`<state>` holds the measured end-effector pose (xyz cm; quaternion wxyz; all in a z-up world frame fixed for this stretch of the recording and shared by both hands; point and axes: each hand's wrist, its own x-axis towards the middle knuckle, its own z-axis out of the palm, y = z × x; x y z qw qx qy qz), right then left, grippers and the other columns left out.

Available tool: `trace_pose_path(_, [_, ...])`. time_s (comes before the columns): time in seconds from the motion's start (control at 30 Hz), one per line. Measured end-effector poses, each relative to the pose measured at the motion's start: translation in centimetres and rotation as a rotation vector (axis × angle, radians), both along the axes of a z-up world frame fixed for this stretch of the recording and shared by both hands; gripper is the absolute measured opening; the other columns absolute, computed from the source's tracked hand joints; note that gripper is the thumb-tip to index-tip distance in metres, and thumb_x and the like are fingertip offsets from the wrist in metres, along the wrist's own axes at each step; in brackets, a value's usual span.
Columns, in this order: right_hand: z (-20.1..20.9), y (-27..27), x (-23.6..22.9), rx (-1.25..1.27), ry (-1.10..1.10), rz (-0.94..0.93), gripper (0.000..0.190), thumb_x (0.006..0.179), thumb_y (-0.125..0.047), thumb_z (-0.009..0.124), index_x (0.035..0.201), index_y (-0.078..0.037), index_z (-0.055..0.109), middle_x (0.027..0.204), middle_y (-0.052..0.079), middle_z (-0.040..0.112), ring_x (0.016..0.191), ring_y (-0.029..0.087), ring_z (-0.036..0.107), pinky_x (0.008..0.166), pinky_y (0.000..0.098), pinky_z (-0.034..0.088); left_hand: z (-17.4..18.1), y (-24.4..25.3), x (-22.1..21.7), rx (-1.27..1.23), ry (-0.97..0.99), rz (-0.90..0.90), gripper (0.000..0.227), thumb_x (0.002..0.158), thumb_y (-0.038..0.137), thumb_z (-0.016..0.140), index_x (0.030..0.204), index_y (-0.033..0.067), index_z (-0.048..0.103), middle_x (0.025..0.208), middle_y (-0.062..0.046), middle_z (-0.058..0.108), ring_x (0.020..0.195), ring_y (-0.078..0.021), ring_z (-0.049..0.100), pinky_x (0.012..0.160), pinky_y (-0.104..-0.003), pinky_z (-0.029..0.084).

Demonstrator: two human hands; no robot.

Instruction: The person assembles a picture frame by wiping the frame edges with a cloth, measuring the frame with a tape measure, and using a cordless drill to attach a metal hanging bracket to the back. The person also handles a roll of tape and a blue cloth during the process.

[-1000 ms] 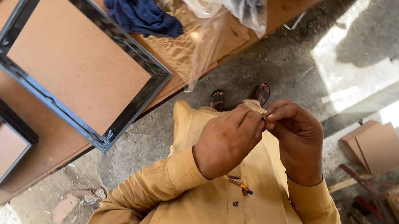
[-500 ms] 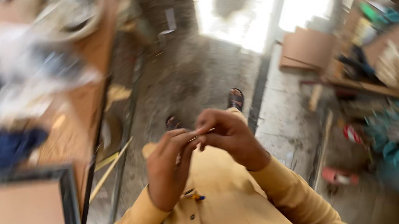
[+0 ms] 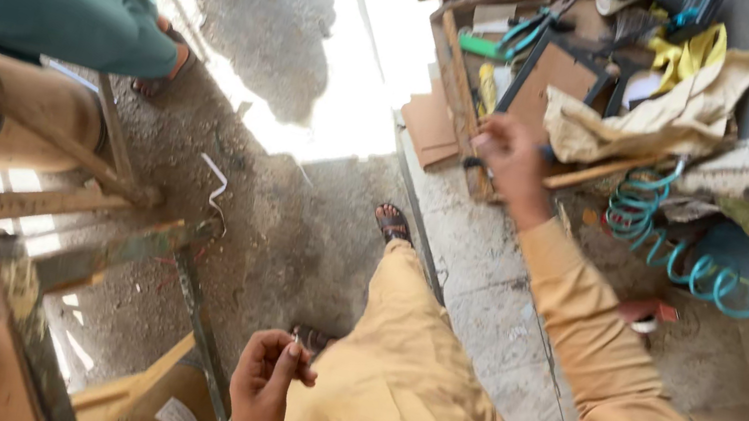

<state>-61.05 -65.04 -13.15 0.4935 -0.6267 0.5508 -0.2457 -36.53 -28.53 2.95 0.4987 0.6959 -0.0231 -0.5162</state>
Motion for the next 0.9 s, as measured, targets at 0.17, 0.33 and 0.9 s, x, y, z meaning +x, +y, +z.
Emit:
trace_pose_path(0.17, [-13.4,-21.3,-7.7,-0.284,0.023,-0.179,0.03,0.099,-0.004,0.068,0.129,-0.003,0.061,0.115,0.007,0.069,0.106,0.016,0.069,0.095,0.0303,0.057,-10.2,-4.2,-0.6,0.183,0.081,-0.004,0.012,0.097,0.007,0.06,0.1,-0.004,0.062,0.082,-0.014,0.071,0.067,-0.0188,0.07,0.059,-0.034,0.059])
trace_pose_path(0.33, [-22.0,-34.1,-5.1,-0.539,0.445,0.014,0.038,0.102,-0.007,0.074,0.138,-0.009,0.065,0.126,0.012,0.07,0.116,0.031,0.066,0.1,0.043,0.053,-18.2,-2.4,-0.5,0.423,0.093,-0.057,0.015,0.095,0.009,0.061,0.103,-0.0041,0.062,0.085,-0.015,0.073,0.069,-0.0206,0.072,0.06,-0.036,0.06])
trace_pose_path(0.9, [-10.0,-34.4,4.4,-0.292,0.343,0.369,0.055,0.099,-0.026,0.079,0.141,-0.003,0.052,0.121,0.022,0.07,0.111,0.039,0.069,0.09,0.0468,0.054,-13.6,-27.3,0.7,-0.107,0.395,0.347,0.018,0.102,0.018,0.043,0.108,0.0048,0.054,0.136,-0.028,0.062,0.125,-0.0366,0.063,0.1,-0.049,0.051])
